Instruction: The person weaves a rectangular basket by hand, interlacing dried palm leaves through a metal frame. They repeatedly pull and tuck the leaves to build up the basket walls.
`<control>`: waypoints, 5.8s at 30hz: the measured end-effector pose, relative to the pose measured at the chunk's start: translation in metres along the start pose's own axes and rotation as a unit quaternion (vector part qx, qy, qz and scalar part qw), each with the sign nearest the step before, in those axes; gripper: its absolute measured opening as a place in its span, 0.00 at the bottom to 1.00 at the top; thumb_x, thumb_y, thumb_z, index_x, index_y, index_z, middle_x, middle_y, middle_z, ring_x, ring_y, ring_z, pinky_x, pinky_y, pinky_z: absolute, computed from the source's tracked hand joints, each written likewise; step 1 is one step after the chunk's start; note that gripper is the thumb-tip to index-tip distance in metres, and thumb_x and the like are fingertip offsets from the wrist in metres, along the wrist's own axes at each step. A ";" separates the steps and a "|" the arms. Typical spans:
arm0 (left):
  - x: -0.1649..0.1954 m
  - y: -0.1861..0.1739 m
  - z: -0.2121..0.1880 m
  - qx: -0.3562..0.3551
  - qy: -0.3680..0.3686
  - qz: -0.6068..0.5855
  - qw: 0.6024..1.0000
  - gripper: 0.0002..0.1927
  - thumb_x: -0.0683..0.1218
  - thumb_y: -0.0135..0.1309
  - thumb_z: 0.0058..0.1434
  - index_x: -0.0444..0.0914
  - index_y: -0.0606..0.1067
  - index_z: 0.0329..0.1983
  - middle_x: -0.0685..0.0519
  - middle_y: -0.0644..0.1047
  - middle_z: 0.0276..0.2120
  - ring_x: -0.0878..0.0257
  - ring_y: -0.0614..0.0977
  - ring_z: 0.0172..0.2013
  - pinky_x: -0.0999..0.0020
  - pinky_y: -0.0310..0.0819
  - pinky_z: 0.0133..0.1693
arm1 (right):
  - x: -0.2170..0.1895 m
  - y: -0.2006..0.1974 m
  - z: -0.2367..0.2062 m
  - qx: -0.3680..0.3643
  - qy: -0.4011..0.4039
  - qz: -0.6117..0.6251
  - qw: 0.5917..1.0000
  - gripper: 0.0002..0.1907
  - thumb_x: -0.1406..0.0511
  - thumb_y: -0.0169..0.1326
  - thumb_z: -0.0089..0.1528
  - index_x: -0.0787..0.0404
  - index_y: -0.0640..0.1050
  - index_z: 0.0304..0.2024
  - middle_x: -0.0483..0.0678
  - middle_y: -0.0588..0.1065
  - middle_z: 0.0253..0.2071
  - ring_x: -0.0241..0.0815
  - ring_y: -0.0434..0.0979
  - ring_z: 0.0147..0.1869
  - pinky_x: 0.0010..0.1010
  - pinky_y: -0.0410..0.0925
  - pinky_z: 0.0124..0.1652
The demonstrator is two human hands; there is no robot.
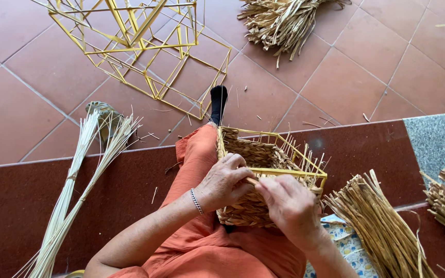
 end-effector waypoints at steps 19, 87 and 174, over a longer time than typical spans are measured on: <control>0.012 -0.004 -0.014 0.052 0.089 0.109 0.989 0.09 0.36 0.55 0.55 0.36 0.69 0.36 0.48 0.73 0.37 0.51 0.77 0.38 0.60 0.74 0.42 | 0.056 0.049 -0.017 -0.059 0.179 0.029 0.982 0.13 0.58 0.64 0.59 0.59 0.77 0.34 0.47 0.80 0.26 0.43 0.82 0.27 0.36 0.72 0.27; -0.095 0.055 0.045 -0.392 -0.069 -0.168 0.902 0.11 0.39 0.61 0.54 0.40 0.85 0.41 0.52 0.86 0.33 0.67 0.85 0.33 0.70 0.80 0.36 | 0.006 0.057 -0.053 0.119 -0.033 -0.017 0.992 0.12 0.64 0.61 0.64 0.60 0.75 0.48 0.48 0.80 0.51 0.48 0.77 0.52 0.37 0.70 0.52; -0.144 0.151 0.046 -0.379 -0.301 -0.131 0.865 0.14 0.51 0.69 0.51 0.37 0.85 0.35 0.53 0.83 0.28 0.66 0.81 0.29 0.69 0.77 0.33 | 0.011 0.059 -0.061 0.142 0.033 0.135 0.980 0.13 0.79 0.58 0.54 0.61 0.77 0.38 0.49 0.76 0.40 0.49 0.79 0.43 0.36 0.74 0.43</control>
Point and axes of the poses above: each hand's wrist, its own z-axis towards the middle knuckle, its own y-axis out of the palm, x = y × z, the point moved 6 cm from there along z, towards the middle knuckle
